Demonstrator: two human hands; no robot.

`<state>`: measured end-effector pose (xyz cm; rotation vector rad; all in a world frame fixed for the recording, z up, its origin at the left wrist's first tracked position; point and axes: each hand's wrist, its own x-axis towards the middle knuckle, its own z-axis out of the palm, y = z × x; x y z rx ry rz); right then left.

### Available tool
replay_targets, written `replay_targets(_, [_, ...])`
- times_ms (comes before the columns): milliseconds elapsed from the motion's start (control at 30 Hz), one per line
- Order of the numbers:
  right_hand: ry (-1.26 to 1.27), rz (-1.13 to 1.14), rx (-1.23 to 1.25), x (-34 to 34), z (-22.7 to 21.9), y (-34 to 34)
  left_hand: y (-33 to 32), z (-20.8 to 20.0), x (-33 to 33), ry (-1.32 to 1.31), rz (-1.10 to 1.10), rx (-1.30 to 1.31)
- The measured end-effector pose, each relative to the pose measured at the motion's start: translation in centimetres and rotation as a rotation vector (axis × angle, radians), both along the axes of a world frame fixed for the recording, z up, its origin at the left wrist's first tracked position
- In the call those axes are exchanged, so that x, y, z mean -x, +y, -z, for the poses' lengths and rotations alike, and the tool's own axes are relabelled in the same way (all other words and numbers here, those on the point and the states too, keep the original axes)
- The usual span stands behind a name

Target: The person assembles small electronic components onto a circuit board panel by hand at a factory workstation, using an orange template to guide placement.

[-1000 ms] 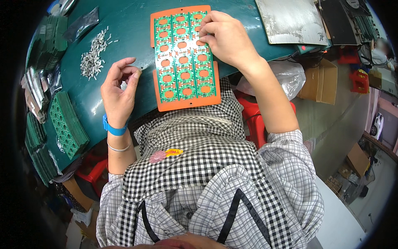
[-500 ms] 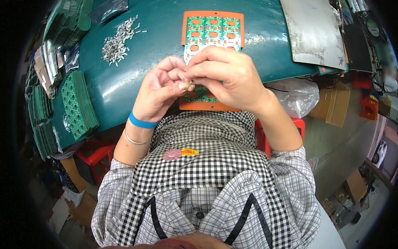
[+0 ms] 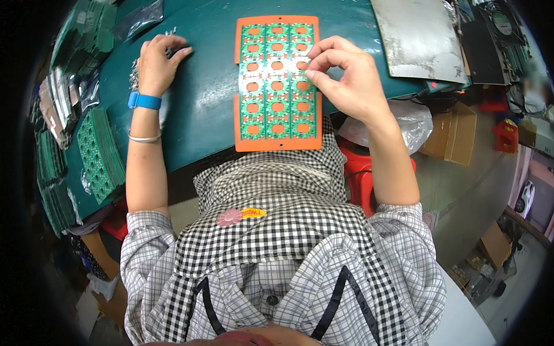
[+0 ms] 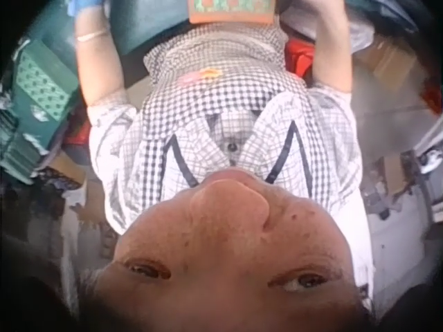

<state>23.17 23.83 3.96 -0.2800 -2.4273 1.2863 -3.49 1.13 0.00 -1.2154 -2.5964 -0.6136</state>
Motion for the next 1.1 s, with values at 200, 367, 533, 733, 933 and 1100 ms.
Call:
replay_targets(200, [-0.069,-0.033,-0.188,-0.5,1.3,0.6,-0.1,0.7,0.3,-0.106,0.002,0.090])
replay_targets(367, [-0.084,0.014,-0.226,-0.3,1.6,0.7,-0.1,0.0,-0.5,-0.289,-0.035,-0.055])
replay_targets(533, [-0.064,0.002,-0.234,-0.1,1.9,0.8,0.1,-1.9,-2.6,-0.365,-0.010,-0.070])
replay_targets(733, [-0.069,-0.013,-0.224,-0.1,1.9,1.0,0.0,-3.6,-6.2,-0.432,0.106,-0.219])
replay_targets(933, [-0.058,-0.033,-0.245,0.0,1.7,1.1,-0.7,-3.7,-8.6,-0.483,0.147,-0.255])
replay_targets(1100, [-0.030,-0.055,-0.187,0.4,2.0,0.5,-1.1,-4.0,-10.3,-0.536,0.191,-0.286])
